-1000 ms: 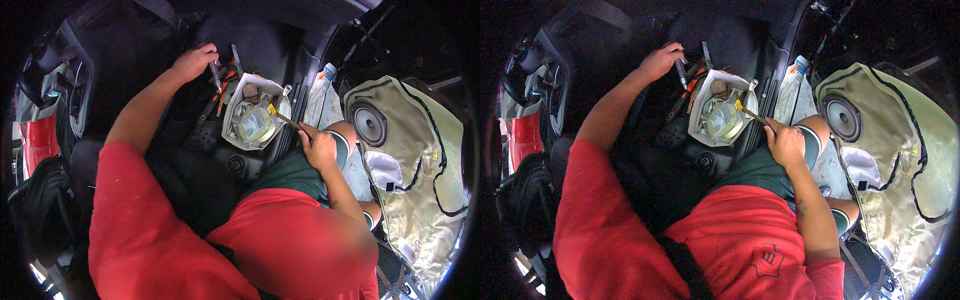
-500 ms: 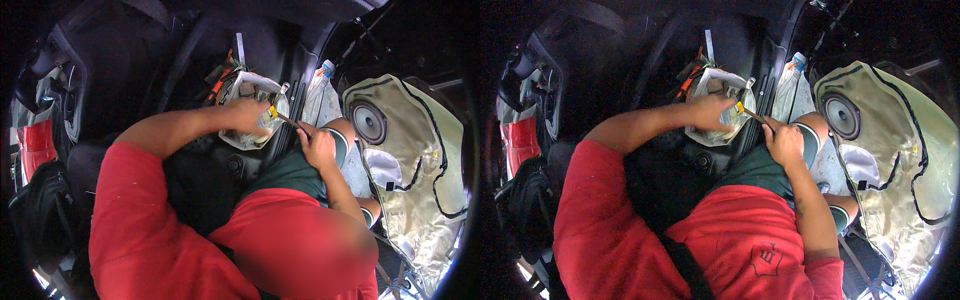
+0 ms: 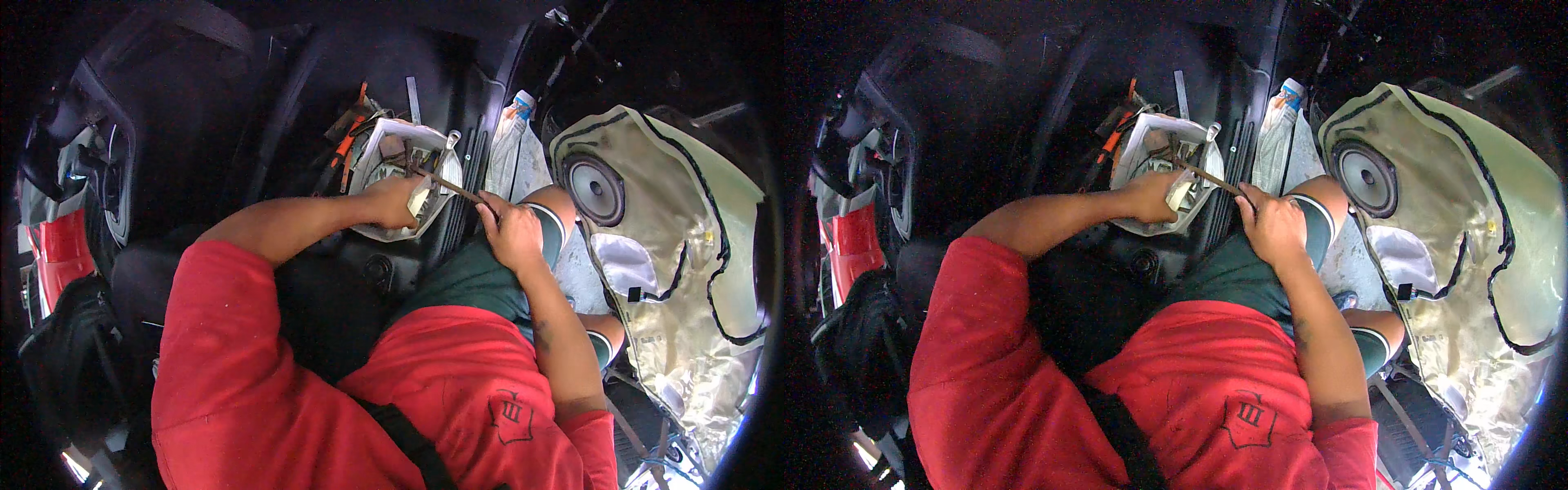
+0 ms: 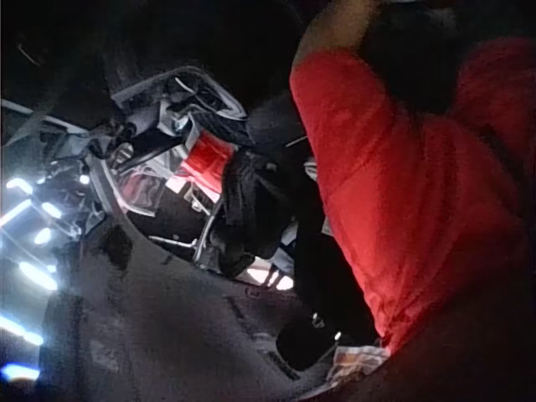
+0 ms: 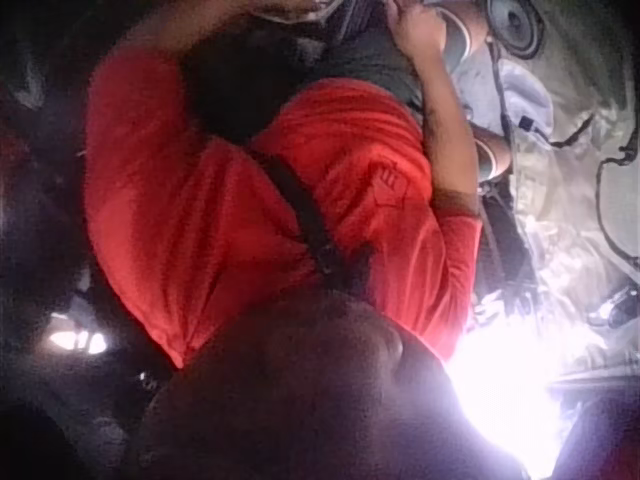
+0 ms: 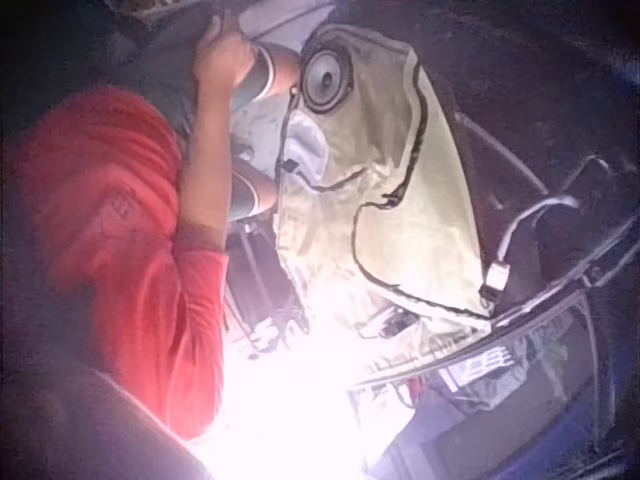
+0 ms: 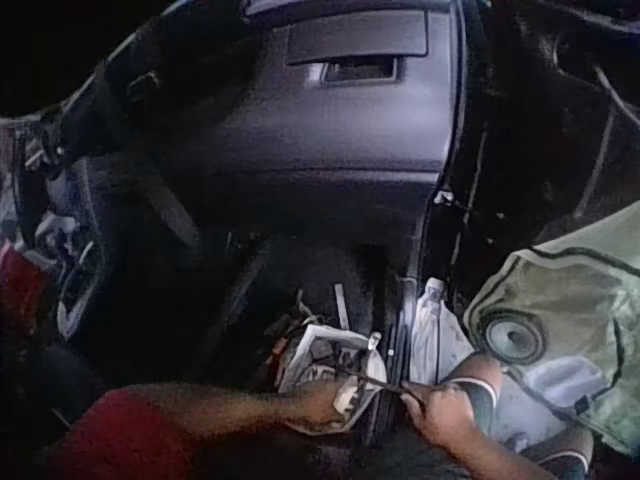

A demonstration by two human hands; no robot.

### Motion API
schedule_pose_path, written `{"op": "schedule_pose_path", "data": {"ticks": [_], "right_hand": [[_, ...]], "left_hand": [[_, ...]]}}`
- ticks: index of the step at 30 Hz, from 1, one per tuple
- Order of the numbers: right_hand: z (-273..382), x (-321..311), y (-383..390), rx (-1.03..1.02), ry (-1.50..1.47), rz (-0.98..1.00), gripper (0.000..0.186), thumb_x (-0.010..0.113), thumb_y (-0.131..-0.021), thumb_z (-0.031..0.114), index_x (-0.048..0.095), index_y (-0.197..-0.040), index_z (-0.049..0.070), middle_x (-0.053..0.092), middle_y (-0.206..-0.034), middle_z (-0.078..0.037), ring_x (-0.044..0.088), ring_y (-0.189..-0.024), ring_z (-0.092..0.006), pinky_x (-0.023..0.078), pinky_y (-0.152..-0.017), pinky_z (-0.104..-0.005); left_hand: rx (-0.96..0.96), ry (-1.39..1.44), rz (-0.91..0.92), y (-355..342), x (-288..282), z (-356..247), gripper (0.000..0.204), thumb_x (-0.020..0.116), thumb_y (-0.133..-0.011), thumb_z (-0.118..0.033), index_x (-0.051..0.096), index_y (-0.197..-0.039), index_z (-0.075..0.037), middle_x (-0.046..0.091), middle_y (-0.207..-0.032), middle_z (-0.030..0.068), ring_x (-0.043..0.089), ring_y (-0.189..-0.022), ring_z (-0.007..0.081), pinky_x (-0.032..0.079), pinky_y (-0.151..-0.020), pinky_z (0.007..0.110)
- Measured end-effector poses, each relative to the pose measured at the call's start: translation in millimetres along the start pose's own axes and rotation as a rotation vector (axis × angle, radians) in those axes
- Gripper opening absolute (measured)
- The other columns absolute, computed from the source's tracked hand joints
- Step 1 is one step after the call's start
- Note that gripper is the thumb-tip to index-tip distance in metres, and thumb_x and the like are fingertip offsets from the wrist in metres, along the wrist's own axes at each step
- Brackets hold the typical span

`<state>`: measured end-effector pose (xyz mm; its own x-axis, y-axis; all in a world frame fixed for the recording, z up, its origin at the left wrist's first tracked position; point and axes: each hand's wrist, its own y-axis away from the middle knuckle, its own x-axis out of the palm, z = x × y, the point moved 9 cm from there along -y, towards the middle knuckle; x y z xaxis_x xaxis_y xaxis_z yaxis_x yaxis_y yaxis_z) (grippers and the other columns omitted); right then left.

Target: The person works on the internal components of a car door by picking tools from a tray and then manipulating a metal rod and wiring inside the door panel.

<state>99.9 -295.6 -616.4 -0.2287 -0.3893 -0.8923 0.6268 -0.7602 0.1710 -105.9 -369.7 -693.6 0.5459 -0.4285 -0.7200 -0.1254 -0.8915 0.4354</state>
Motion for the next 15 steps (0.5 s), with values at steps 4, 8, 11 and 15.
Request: {"op": "schedule_pose_path", "data": {"ticks": [4,8,11,15], "right_hand": [[3,-2,0,-0.017,0.023,0.02,0.037,0.06,-0.105,0.04,0.073,-0.133,0.02,0.077,-0.107,-0.022,0.074,-0.096,-0.0429,0.057,-0.092,-0.0515],[41,-15,2,-0.375,-0.148,-0.189,0.026,0.068,-0.101,0.029,0.077,-0.12,0.013,0.076,-0.099,-0.023,0.074,-0.092,-0.0424,0.057,-0.085,-0.0521],[86,-22,-18,-0.394,-0.064,-0.083,0.018,0.07,-0.098,0.022,0.076,-0.11,0.009,0.076,-0.098,-0.022,0.074,-0.089,-0.0415,0.058,-0.08,-0.0501],[49,-42,-48,-0.162,-0.157,-0.183,0.02,0.068,-0.099,0.029,0.076,-0.101,0.01,0.076,-0.091,-0.019,0.074,-0.088,-0.0411,0.059,-0.078,-0.0522]], "left_hand": [[-0.077,0.037,-0.06,9,-4,-7,0.078,0.084,-0.073,-0.025,0.054,-0.142,-0.006,0.074,-0.114,0.0271,0.07,-0.109,0.047,0.056,-0.095,0.054],[-0.137,-0.022,-0.059,14,-14,-9,0.069,0.082,-0.075,-0.024,0.057,-0.137,-0.008,0.074,-0.112,0.026,0.071,-0.106,0.0467,0.057,-0.092,0.054],[-0.083,-0.016,-0.08,22,-45,-29,0.055,0.077,-0.077,-0.018,0.064,-0.13,-0.007,0.075,-0.109,0.0247,0.073,-0.103,0.0434,0.059,-0.09,0.052],[-0.147,-0.04,0.005,26,-160,-30,0.04,0.073,-0.084,-0.01,0.071,-0.123,-0.005,0.078,-0.107,0.0152,0.077,-0.094,0.0257,0.061,-0.084,0.043]]}}
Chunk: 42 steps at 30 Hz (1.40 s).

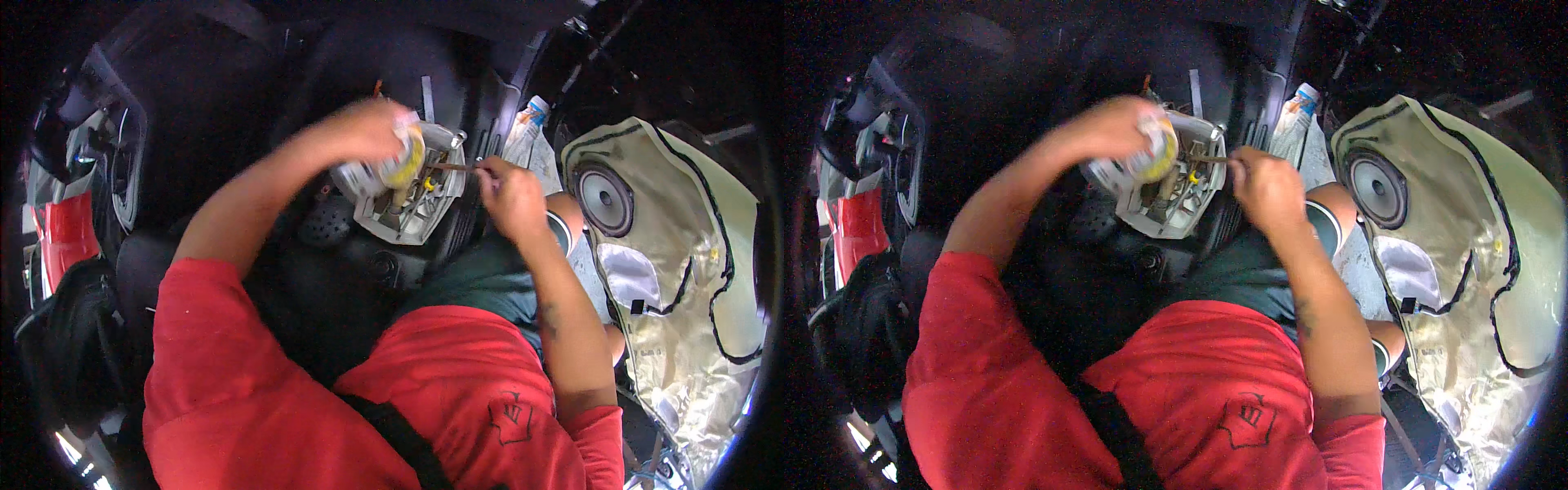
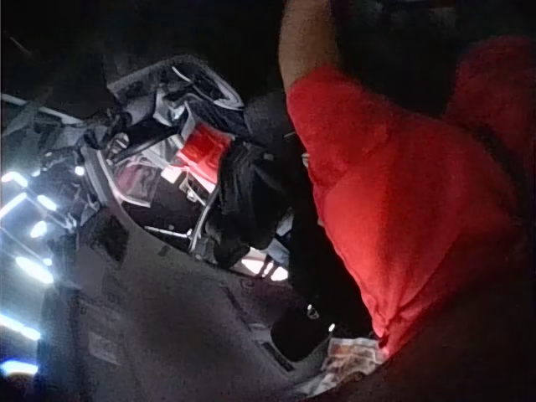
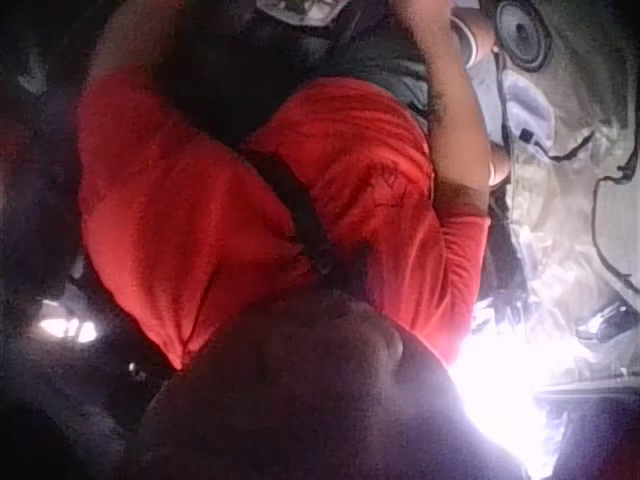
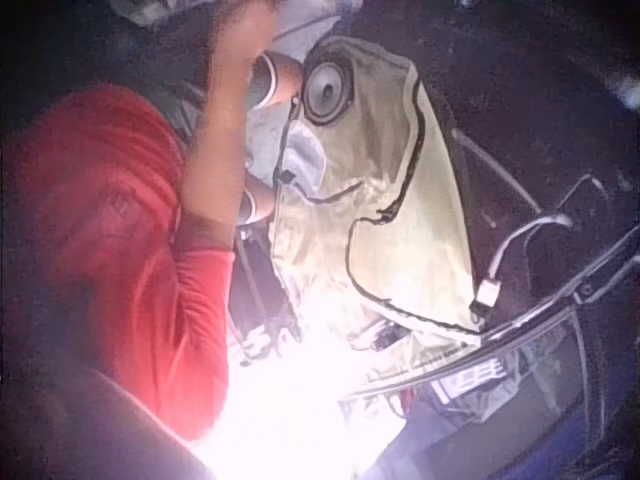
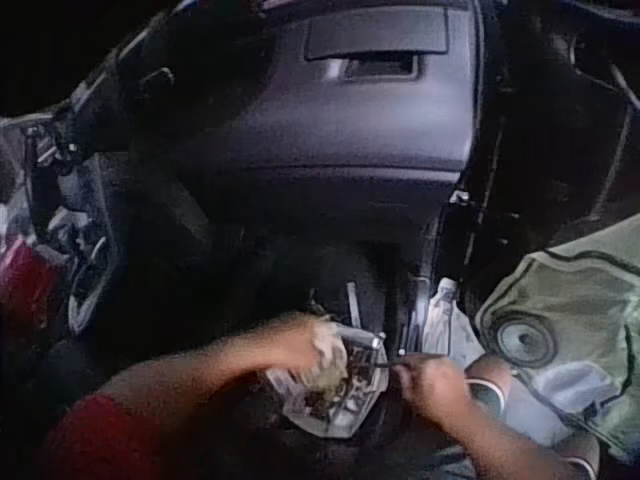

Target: The person works on the internal components of a car door by picking tools from a tray and then manipulating a metal rod and wiring inside the door panel.

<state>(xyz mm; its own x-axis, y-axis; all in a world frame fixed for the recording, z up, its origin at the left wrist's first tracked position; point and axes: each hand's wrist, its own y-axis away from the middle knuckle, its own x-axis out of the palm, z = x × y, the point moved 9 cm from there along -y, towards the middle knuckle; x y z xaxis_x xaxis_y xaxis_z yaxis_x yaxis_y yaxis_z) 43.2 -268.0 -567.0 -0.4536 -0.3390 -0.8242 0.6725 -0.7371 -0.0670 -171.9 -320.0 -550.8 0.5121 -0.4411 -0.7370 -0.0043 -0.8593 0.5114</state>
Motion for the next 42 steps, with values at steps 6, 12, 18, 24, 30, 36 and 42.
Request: {"op": "schedule_pose_path", "data": {"ticks": [6,12,18,24,30,36,42], "right_hand": [[-35,4,10,0.127,0.223,0.154,0.031,0.065,-0.102,0.038,0.079,-0.11,0.012,0.077,-0.093,-0.023,0.074,-0.089,-0.045,0.059,-0.083,-0.0529],[-42,9,17,0.179,0.196,0.183,0.04,0.06,-0.105,0.045,0.078,-0.103,0.01,0.076,-0.09,-0.024,0.074,-0.09,-0.0458,0.059,-0.082,-0.0547],[-31,15,17,0.133,0.318,0.251,0.051,0.054,-0.107,0.051,0.075,-0.097,0.005,0.075,-0.085,-0.024,0.074,-0.087,-0.0449,0.059,-0.079,-0.0547],[-27,23,32,0.152,0.341,0.216,0.05,0.058,-0.106,0.05,0.074,-0.094,0.005,0.073,-0.082,-0.027,0.073,-0.083,-0.0473,0.058,-0.075,-0.0558],[19,42,65,-0.084,0.362,0.23,0.043,0.061,-0.104,0.047,0.072,-0.091,0.008,0.074,-0.077,-0.018,0.076,-0.073,-0.0367,0.06,-0.067,-0.0492],[51,44,68,-0.211,0.313,0.247,0.043,0.069,-0.098,0.051,0.071,-0.091,0.008,0.073,-0.077,-0.016,0.073,-0.072,-0.0344,0.058,-0.065,-0.0471],[68,71,93,-0.299,0.263,0.392,0.046,0.064,-0.1,0.05,0.072,-0.1,0.005,0.075,-0.083,-0.014,0.074,-0.08,-0.0331,0.059,-0.073,-0.0451]], "left_hand": [[-0.074,0.189,-0.352,-13,-56,157,0.042,0.073,-0.086,-0.008,0.068,-0.128,-0.004,0.077,-0.118,0.0109,0.073,-0.11,0.0217,0.056,-0.097,0.037],[-0.303,0.386,-0.485,-42,2,210,0.079,0.079,-0.088,-0.019,0.046,-0.158,-0.004,0.06,-0.151,0.0192,0.061,-0.136,0.0332,0.049,-0.113,0.039],[-0.25,0.167,-0.586,-55,-2,190,0.076,0.081,-0.092,-0.031,0.046,-0.157,-0.014,0.063,-0.145,0.0228,0.062,-0.133,0.0384,0.05,-0.11,0.044],[-0.073,-0.057,-0.845,-37,-33,136,0.04,0.078,-0.094,-0.034,0.069,-0.126,-0.012,0.074,-0.12,0.0204,0.073,-0.109,0.0362,0.057,-0.093,0.046],[0.245,-0.054,-0.271,-80,67,27,0.028,0.068,-0.096,-0.031,0.078,-0.091,-0.005,0.075,-0.088,0.0209,0.074,-0.087,0.0385,0.057,-0.079,0.051],[-0.132,-0.243,-0.075,-123,142,44,0.027,0.067,-0.09,-0.019,0.078,-0.102,0.003,0.075,-0.109,0.028,0.075,-0.106,0.0406,0.058,-0.093,0.051],[-0.233,-0.12,-0.044,-122,139,47,0.025,0.073,-0.083,-0.012,0.078,-0.102,0.003,0.077,-0.112,0.0231,0.075,-0.107,0.0409,0.059,-0.094,0.05]]}}
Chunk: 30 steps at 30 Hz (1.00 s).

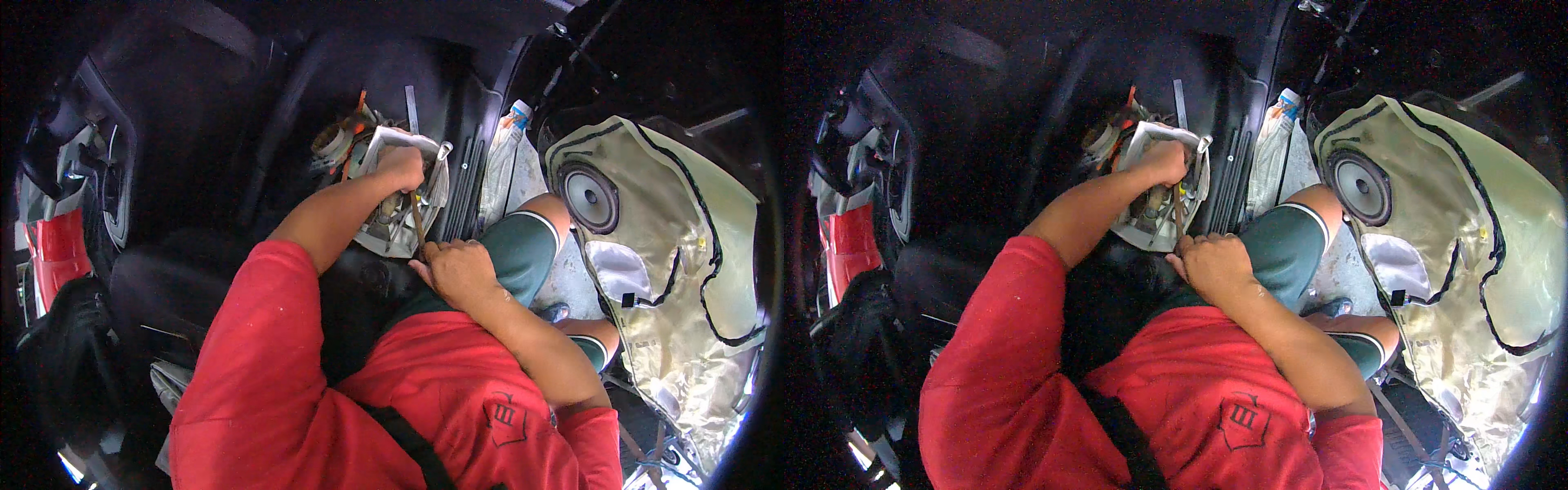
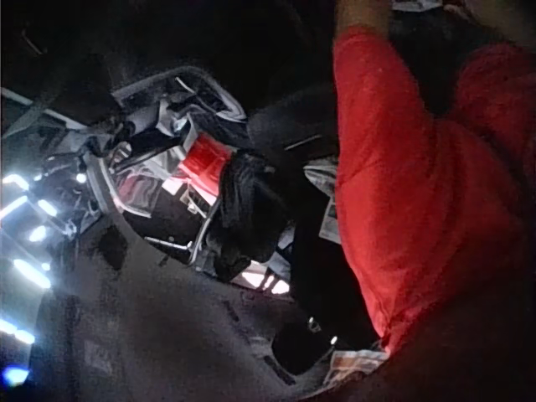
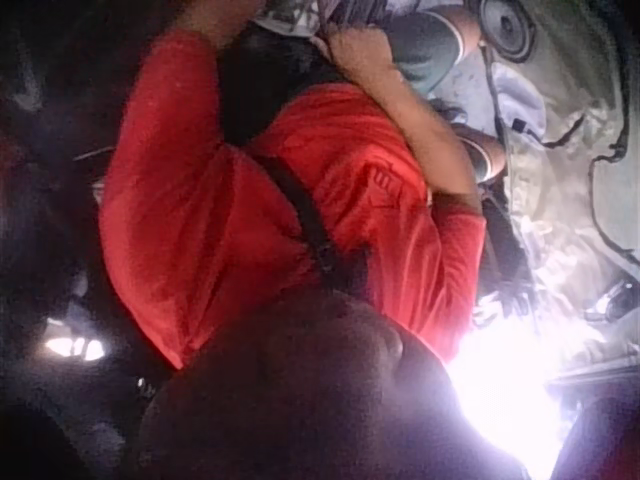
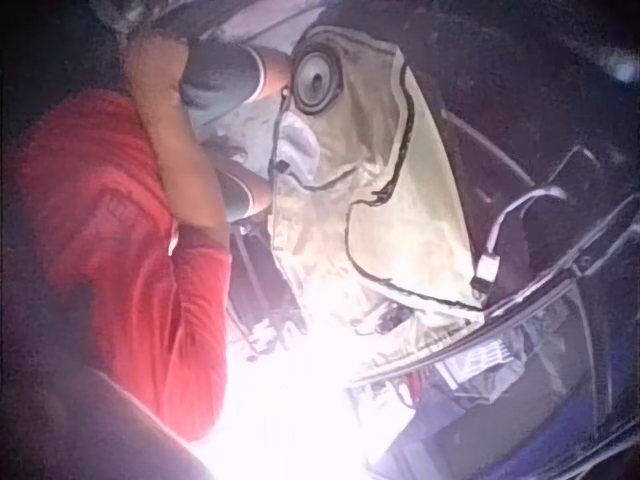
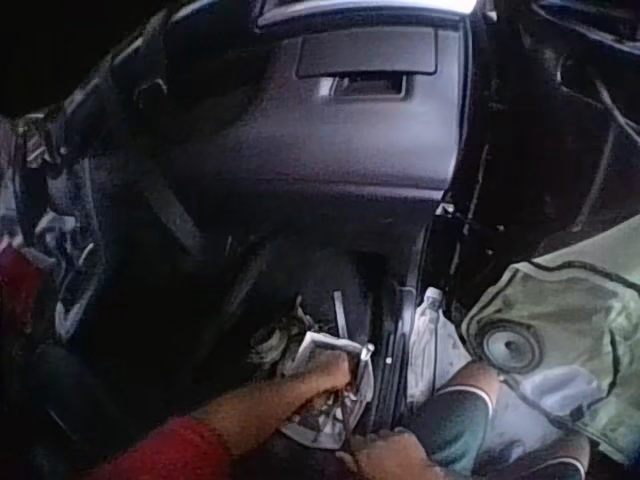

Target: The person works on the internal components of a car door by picking tools from a tray and then manipulating a metal rod and wiring inside the door panel.

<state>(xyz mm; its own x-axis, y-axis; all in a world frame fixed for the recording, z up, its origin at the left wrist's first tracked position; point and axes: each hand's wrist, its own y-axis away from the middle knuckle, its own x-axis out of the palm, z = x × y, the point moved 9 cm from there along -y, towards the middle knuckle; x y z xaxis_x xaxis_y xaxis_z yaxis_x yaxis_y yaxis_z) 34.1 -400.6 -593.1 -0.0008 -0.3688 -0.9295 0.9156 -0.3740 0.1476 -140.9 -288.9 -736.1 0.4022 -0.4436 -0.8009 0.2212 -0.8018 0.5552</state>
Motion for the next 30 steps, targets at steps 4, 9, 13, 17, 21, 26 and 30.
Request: {"op": "schedule_pose_path", "data": {"ticks": [4,9,13,17,21,26,30], "right_hand": [[8,4,6,-0.135,-0.105,0.072,0.044,0.065,-0.1,0.046,0.068,-0.116,0.006,0.075,-0.094,-0.014,0.074,-0.088,-0.0351,0.058,-0.076,-0.0469],[14,6,12,-0.189,-0.199,0.142,0.042,0.068,-0.099,0.04,0.064,-0.125,0.008,0.075,-0.108,-0.017,0.074,-0.1,-0.0365,0.058,-0.087,-0.0493],[3,2,10,-0.096,-0.317,0.114,0.044,0.07,-0.098,0.037,0.064,-0.129,0.006,0.075,-0.108,-0.017,0.072,-0.104,-0.0386,0.056,-0.092,-0.05],[-13,-12,13,-0.007,-0.522,-0.065,0.055,0.075,-0.096,0.032,0.059,-0.142,0.005,0.071,-0.123,-0.021,0.069,-0.115,-0.0406,0.054,-0.101,-0.047],[-10,-59,2,-0.03,-0.641,-0.337,0.066,0.074,-0.097,0.034,0.051,-0.152,0.005,0.059,-0.143,-0.027,0.057,-0.133,-0.0439,0.048,-0.11,-0.0483],[26,-76,-2,-0.246,-0.671,-0.246,0.076,0.074,-0.098,0.037,0.043,-0.159,0.003,0.051,-0.153,-0.029,0.046,-0.147,-0.0436,0.036,-0.122,-0.0472],[29,-31,-6,-0.117,-1.189,-0.054,0.038,0.067,-0.105,0.024,0.061,-0.137,0.002,0.07,-0.128,-0.023,0.068,-0.123,-0.0375,0.053,-0.103,-0.0427]], "left_hand": [[0.079,-0.019,-0.199,7,-16,5,0.021,0.08,-0.086,-0.02,0.077,-0.091,0.0,0.077,-0.099,0.0223,0.075,-0.104,0.0388,0.059,-0.091,0.049],[0.28,-0.035,0.082,56,-43,18,0.027,0.09,-0.079,-0.017,0.073,-0.095,-0.005,0.077,-0.097,0.0159,0.075,-0.094,0.031,0.058,-0.08,0.044],[0.318,0.163,0.014,117,-59,25,0.03,0.089,-0.078,-0.01,0.069,-0.099,-0.004,0.075,-0.088,0.0122,0.074,-0.084,0.0252,0.057,-0.074,0.041],[0.484,0.108,0.015,160,-129,-16,0.034,0.087,-0.078,-0.006,0.067,-0.105,-0.005,0.074,-0.085,0.0133,0.074,-0.081,0.0257,0.057,-0.071,0.04],[0.611,0.161,-0.001,219,-198,-62,0.036,0.086,-0.078,-0.003,0.068,-0.109,-0.004,0.074,-0.081,0.0105,0.07,-0.072,0.0189,0.054,-0.066,0.035],[0.58,0.394,0.157,249,-205,-70,0.036,0.088,-0.081,-0.004,0.069,-0.112,-0.005,0.075,-0.081,0.0034,0.063,-0.067,0.0068,0.049,-0.06,0.026],[0.57,0.643,0.14,236,-197,-77,0.039,0.089,-0.082,-0.004,0.068,-0.115,-0.002,0.077,-0.091,0.0056,0.067,-0.074,0.0074,0.053,-0.065,0.024]]}}
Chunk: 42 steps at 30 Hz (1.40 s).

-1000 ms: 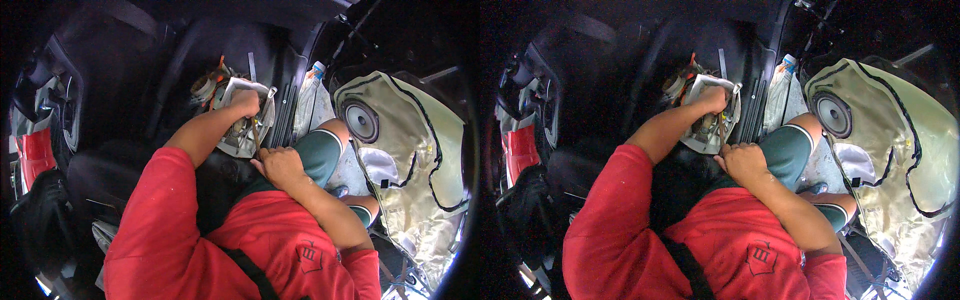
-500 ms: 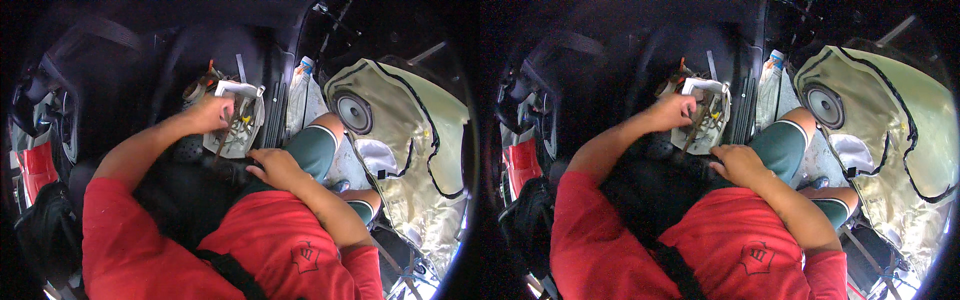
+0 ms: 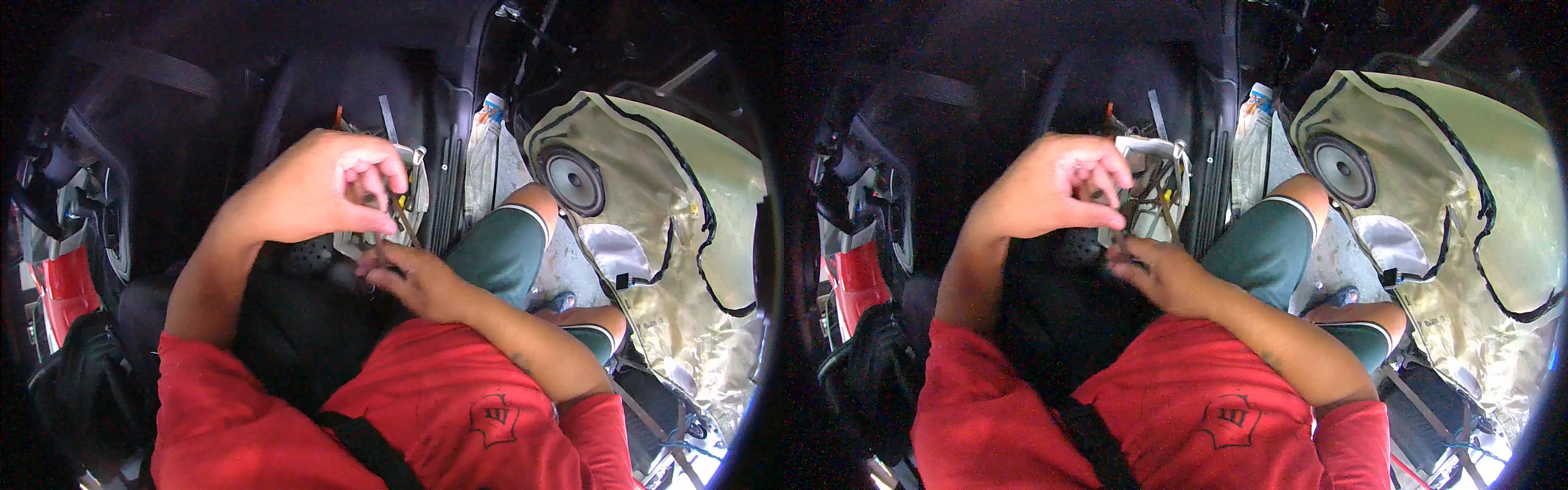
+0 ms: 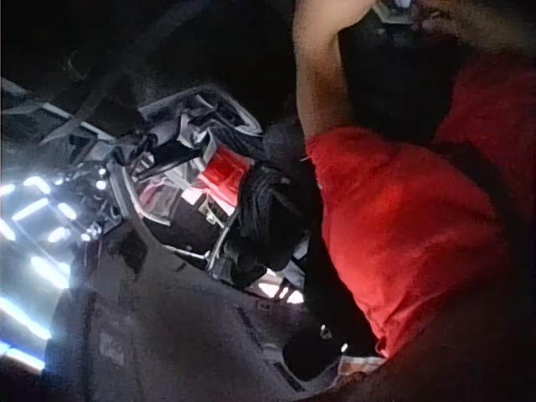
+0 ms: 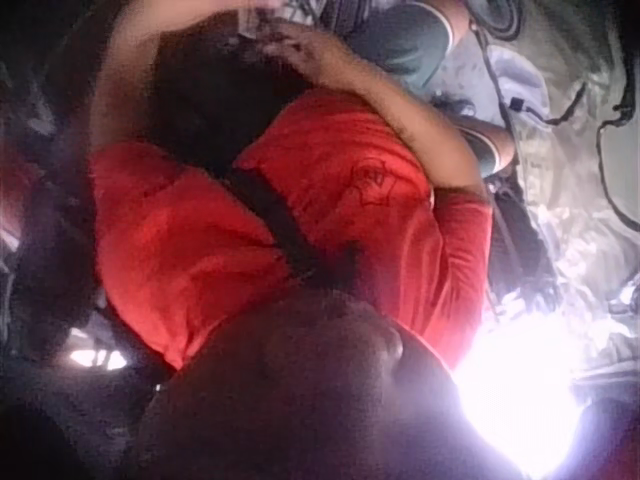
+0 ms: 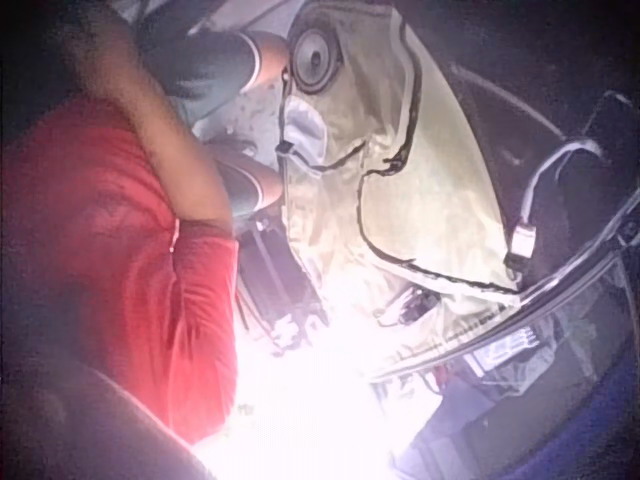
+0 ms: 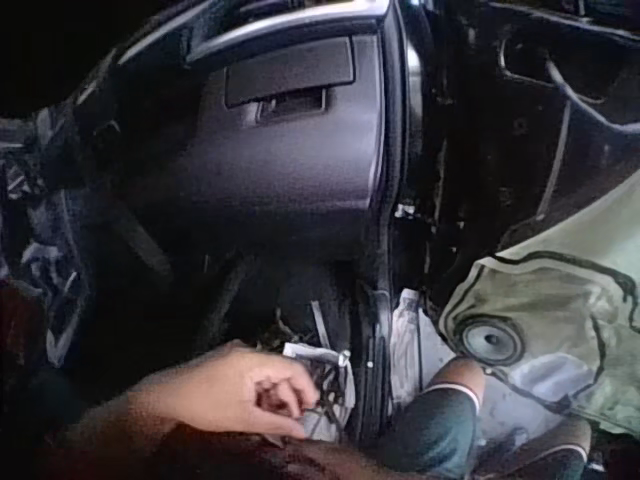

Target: The person works on the internal components of a car door by picking tools from a tray and then manipulating a metal rod and wiring inside the door panel.

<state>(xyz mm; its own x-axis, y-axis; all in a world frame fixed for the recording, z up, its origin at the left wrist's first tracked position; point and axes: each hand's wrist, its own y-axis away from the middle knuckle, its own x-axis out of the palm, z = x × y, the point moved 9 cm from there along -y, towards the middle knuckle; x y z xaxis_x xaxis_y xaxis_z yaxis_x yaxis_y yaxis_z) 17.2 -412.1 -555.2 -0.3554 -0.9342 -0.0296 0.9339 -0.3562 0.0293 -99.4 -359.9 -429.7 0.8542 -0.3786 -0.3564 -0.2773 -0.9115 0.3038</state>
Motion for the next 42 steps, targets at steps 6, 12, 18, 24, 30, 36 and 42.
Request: {"op": "schedule_pose_path", "data": {"ticks": [6,12,18,24,30,36,42], "right_hand": [[-11,-83,8,-0.002,0.222,-0.35,0.015,0.063,-0.103,0.007,0.07,-0.115,0.001,0.074,-0.105,-0.022,0.074,-0.102,-0.0374,0.057,-0.088,-0.0415],[4,-107,10,-0.121,0.302,-0.447,0.022,0.061,-0.101,0.001,0.071,-0.12,0.001,0.074,-0.113,-0.022,0.073,-0.106,-0.0395,0.057,-0.092,-0.0415],[2,-107,11,-0.158,0.279,-0.436,0.022,0.06,-0.102,0.0,0.071,-0.121,0.0,0.075,-0.116,-0.021,0.074,-0.107,-0.0353,0.057,-0.094,-0.0401],[-46,-172,48,0.039,0.107,-0.774,0.018,0.058,-0.109,0.008,0.07,-0.119,-0.001,0.076,-0.122,-0.011,0.067,-0.105,-0.0162,0.052,-0.099,-0.033],[-80,-208,85,0.01,0.168,-0.891,0.015,0.057,-0.108,0.005,0.07,-0.113,-0.002,0.076,-0.123,-0.011,0.068,-0.094,-0.0179,0.054,-0.092,-0.0324],[-73,-209,90,-0.129,0.277,-0.912,0.014,0.06,-0.106,0.005,0.071,-0.112,-0.001,0.077,-0.121,-0.014,0.073,-0.093,-0.0205,0.057,-0.087,-0.034],[-79,-211,88,-0.065,0.137,-0.864,0.016,0.061,-0.107,0.008,0.073,-0.114,0.0,0.078,-0.121,-0.014,0.073,-0.101,-0.0209,0.055,-0.093,-0.0339]], "left_hand": [[0.147,0.15,-0.048,-27,31,8,0.034,0.088,-0.083,0.0,0.076,-0.115,0.001,0.077,-0.105,0.0098,0.074,-0.091,0.0131,0.062,-0.082,0.029],[0.173,0.165,-0.031,-34,43,2,0.028,0.087,-0.085,0.001,0.079,-0.112,0.0,0.079,-0.103,0.0086,0.075,-0.09,0.0123,0.062,-0.082,0.028],[0.161,0.068,-0.004,-36,50,-1,0.032,0.087,-0.085,0.0,0.079,-0.116,-0.002,0.079,-0.107,0.0072,0.074,-0.094,0.0116,0.062,-0.085,0.028],[0.322,-0.337,-0.309,-85,2,24,0.034,0.085,-0.087,-0.015,0.076,-0.118,-0.003,0.077,-0.112,0.01,0.073,-0.106,0.0233,0.059,-0.094,0.039],[-0.206,-0.902,0.002,-216,45,126,0.023,0.072,-0.085,-0.016,0.079,-0.103,-0.004,0.077,-0.116,0.0184,0.072,-0.111,0.0365,0.057,-0.096,0.045],[-0.61,-1.522,0.623,-238,93,205,0.049,0.074,-0.09,-0.039,0.074,-0.136,-0.02,0.073,-0.137,0.0063,0.067,-0.127,0.034,0.045,-0.11,0.062],[-0.881,-1.48,0.683,-230,80,229,0.056,0.072,-0.093,-0.055,0.072,-0.14,-0.023,0.07,-0.142,0.0044,0.065,-0.13,0.035,0.048,-0.109,0.059]]}}
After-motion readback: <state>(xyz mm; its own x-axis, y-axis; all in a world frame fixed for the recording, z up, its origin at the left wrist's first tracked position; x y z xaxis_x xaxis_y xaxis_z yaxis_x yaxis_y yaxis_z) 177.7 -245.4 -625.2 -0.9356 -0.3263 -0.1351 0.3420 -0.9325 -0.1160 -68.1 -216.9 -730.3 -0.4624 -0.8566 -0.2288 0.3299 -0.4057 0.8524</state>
